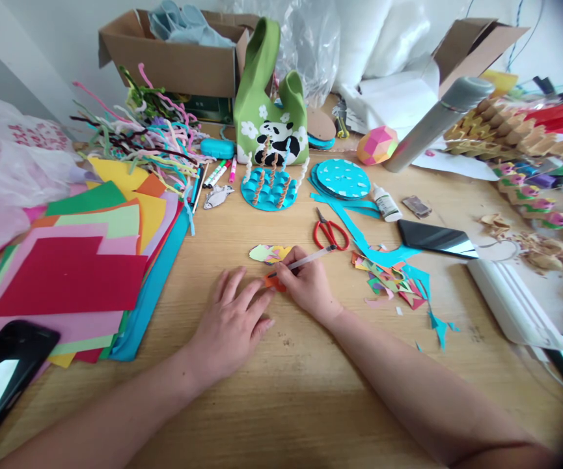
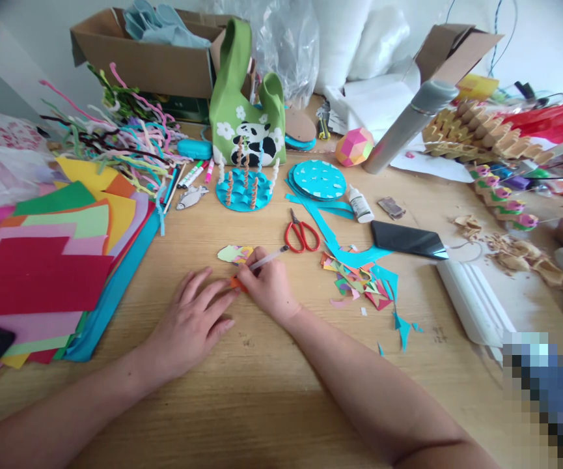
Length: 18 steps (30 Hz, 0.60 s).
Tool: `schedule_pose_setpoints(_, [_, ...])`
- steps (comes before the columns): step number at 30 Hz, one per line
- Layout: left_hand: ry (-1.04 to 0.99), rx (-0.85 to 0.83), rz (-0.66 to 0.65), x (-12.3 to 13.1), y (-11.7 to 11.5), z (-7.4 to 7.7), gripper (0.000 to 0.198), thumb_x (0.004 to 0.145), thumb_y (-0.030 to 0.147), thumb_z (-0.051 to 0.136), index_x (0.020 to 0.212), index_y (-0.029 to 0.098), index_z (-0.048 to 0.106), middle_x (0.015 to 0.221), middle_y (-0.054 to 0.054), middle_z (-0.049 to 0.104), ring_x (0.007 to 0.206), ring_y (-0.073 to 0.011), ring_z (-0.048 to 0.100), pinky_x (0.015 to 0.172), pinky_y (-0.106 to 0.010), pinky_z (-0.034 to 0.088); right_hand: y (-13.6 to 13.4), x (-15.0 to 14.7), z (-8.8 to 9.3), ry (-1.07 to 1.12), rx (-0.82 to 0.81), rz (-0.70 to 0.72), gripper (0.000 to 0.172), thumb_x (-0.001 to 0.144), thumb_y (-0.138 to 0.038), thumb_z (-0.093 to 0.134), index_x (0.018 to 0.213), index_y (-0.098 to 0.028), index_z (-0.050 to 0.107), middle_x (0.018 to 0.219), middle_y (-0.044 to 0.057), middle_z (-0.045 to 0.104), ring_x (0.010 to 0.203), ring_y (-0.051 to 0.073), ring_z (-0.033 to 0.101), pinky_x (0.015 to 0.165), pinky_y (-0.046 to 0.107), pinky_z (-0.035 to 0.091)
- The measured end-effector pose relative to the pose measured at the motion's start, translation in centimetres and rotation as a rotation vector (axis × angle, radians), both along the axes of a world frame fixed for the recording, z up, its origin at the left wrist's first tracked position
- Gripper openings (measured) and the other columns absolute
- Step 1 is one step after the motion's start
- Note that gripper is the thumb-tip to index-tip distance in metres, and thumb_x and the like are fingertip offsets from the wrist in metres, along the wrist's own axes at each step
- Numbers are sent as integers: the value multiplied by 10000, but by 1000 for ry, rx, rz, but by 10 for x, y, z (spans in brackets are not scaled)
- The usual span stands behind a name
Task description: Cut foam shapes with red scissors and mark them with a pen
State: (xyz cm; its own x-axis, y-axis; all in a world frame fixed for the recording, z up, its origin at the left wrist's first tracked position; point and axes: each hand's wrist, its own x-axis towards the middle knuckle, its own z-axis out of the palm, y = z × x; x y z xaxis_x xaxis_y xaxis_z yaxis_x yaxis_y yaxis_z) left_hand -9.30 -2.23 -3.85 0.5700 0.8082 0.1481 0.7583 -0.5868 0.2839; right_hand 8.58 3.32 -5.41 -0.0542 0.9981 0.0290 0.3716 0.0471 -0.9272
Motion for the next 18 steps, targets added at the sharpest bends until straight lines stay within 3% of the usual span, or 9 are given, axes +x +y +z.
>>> schedule_pose_setpoints(18, [13,14,2,0,0,0,423,928,360,472,1329,241,529,1333,-67,540,1340,-338,312,1121,-589,245,1,0,1,-19,14,-6,148,789,-243,556,678,-207,465,540,-35,526,476,107,471,448,218,336])
